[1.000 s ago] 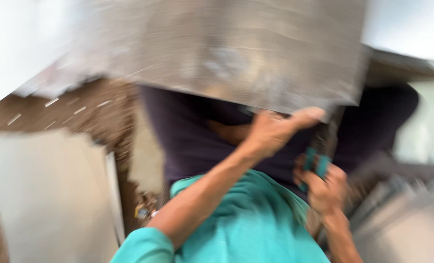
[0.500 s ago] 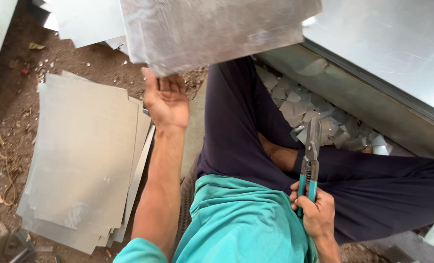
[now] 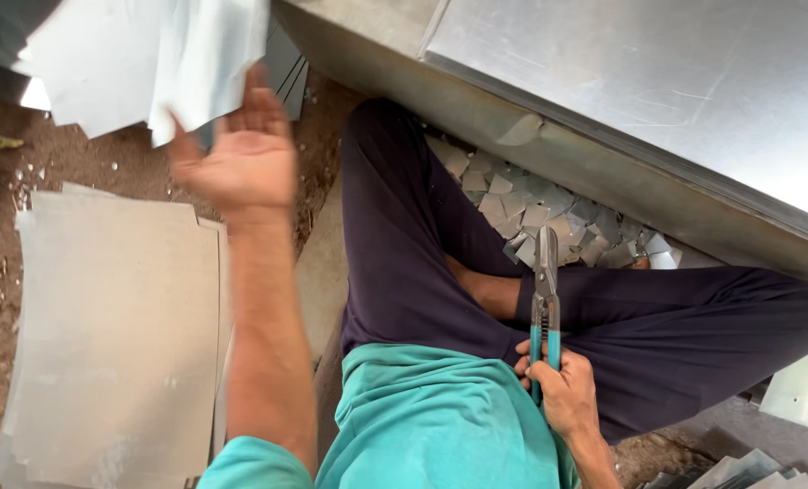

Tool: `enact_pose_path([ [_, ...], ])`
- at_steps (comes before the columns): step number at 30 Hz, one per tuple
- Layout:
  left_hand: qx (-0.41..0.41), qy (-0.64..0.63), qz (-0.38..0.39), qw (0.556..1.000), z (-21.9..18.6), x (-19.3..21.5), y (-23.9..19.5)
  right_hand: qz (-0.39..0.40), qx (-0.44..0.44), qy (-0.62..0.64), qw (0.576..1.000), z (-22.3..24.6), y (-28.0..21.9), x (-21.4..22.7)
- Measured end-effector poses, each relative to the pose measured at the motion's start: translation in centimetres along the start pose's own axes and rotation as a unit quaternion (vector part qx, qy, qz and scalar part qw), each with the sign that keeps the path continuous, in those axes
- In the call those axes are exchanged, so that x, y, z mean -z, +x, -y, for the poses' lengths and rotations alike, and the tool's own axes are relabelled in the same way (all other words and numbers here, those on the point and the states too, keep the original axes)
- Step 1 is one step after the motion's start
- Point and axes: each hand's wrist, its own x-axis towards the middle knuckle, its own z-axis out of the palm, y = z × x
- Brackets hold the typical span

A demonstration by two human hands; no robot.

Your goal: The person uses tin snips to cut a large metal sheet into smaller rectangular pieces. They hold the sheet on their lap, make repeated cuts along the edge, and place the cut pieces aside on the ground.

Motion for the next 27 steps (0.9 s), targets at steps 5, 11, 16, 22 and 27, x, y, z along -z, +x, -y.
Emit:
enact_pose_path([
  [5,-0.076,0.393,-0.078,0.913,2.2,-1.5,-2.8,-0.001,-0.013,0.035,0.999,-1.0,0.5,0.0],
  [11,-0.158,0.78,0.287,0.534,11.8,-4.3,-0.7,0.019,-0.015,0.021,0.999,0.9,0.5,0.3],
  [16,-0.06,0.748,0.283,0.598,14.2,-8.6,3.5,-0.022,0.031,-0.068,0.997,4.0,-2.5,2.1],
  [22,0.215,0.544,0.254,0.77,14.9,-6.6,-8.7,-0.034,0.077,0.0,0.996,2.9,-5.1,3.4],
  [27,0.3,0.453,0.106,0.833,17.4,1.5,-14.8,0.03,-0.066,-0.156,0.985,3.8,-5.3,4.8],
])
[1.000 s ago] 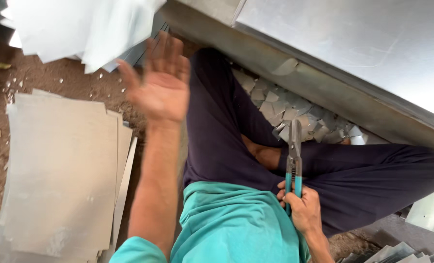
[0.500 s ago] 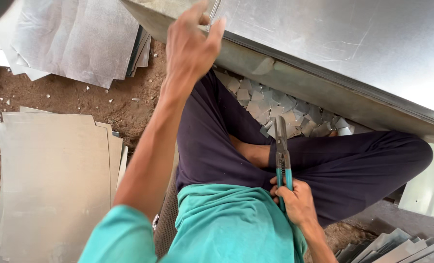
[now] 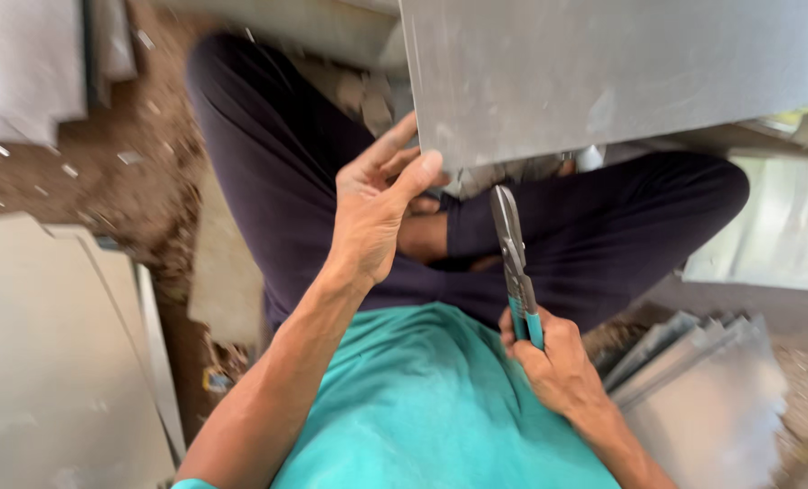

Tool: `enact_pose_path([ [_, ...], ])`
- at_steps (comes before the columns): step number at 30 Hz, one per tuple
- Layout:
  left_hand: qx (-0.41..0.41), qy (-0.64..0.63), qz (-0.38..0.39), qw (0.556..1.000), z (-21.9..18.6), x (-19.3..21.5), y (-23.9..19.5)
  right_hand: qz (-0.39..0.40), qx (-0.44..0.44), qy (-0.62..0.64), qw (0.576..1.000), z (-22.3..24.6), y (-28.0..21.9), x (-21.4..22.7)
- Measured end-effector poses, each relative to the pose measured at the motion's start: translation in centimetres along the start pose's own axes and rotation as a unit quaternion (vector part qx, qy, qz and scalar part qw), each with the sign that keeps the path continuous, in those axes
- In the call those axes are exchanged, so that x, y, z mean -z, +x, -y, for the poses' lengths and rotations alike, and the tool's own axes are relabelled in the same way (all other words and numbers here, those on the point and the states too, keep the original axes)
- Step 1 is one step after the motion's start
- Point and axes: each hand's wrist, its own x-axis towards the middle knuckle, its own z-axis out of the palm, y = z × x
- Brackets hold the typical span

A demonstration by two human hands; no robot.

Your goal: The person uses tin snips to cut a large metal sheet into smaller rectangular pieces. They hold the sheet on their lap, make repeated cuts along the edge, and place the cut pieces aside on the ground.

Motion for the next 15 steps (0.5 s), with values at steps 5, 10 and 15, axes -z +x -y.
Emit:
enact_pose_path([
  [5,-0.031,0.003,0.044,0.999,2.2,1.4,0.5,0.131,0.043,0.101,0.985,2.5,0.3,0.9],
  [10,-0.041,-0.006,0.061,0.997,1.2,0.8,0.3,0.147,0.005,0.086,0.985,5.8,2.3,0.6],
  [15,-0.018,0.014,0.026,0.999,2.0,1.3,0.4,0.137,0.005,0.048,0.989,7.5,3.0,1.0],
])
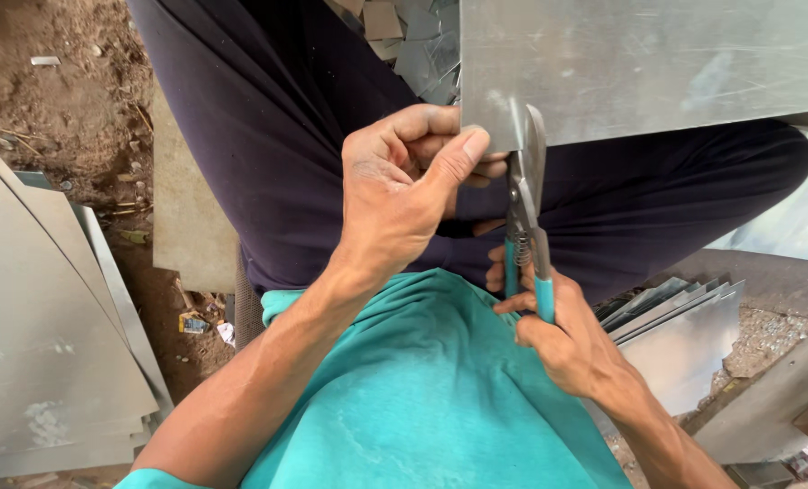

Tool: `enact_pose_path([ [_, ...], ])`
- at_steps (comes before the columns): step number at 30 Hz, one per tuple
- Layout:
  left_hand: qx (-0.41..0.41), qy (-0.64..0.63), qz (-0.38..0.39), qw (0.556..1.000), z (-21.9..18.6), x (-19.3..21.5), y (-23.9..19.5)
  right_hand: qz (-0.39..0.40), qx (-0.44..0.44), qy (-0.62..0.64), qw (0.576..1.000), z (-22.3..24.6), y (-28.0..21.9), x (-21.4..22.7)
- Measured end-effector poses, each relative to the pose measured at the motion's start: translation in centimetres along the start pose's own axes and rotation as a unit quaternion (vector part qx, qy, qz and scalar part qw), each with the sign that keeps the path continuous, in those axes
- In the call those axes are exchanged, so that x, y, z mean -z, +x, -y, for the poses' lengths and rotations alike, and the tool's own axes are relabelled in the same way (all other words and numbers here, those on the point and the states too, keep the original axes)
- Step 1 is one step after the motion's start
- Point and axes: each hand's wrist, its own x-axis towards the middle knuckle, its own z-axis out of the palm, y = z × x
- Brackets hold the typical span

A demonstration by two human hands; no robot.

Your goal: The person uses tin snips to cut a large metal sheet into smaller rectangular pieces. They hold the sheet on their lap, make repeated cuts along the edge, and place the cut pieces aside on the ground.

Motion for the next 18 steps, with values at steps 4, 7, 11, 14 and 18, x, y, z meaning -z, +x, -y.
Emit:
enact_pose_path([
  [4,-0.016,-0.032,0.011,0.999,0.4,0.0,-0.1,-0.003,-0.039,-0.015,0.999,0.3,0.0,0.5],
  [7,-0.008,-0.02,0.008,1.0,-0.2,-0.3,-0.1,-0.035,-0.058,-0.056,0.996,0.1,0.3,0.7],
  [11,-0.013,-0.007,0.011,1.0,-0.2,-0.2,0.4,-0.062,-0.023,-0.089,0.994,-1.1,1.1,1.0],
  [14,-0.003,-0.027,0.01,1.0,0.3,0.0,0.2,-0.063,-0.031,-0.104,0.992,-1.7,0.8,1.3],
  [18,0.013,-0.024,-0.012,1.0,-0.4,-0.2,0.1,-0.07,-0.036,-0.1,0.992,-1.5,0.8,1.3],
])
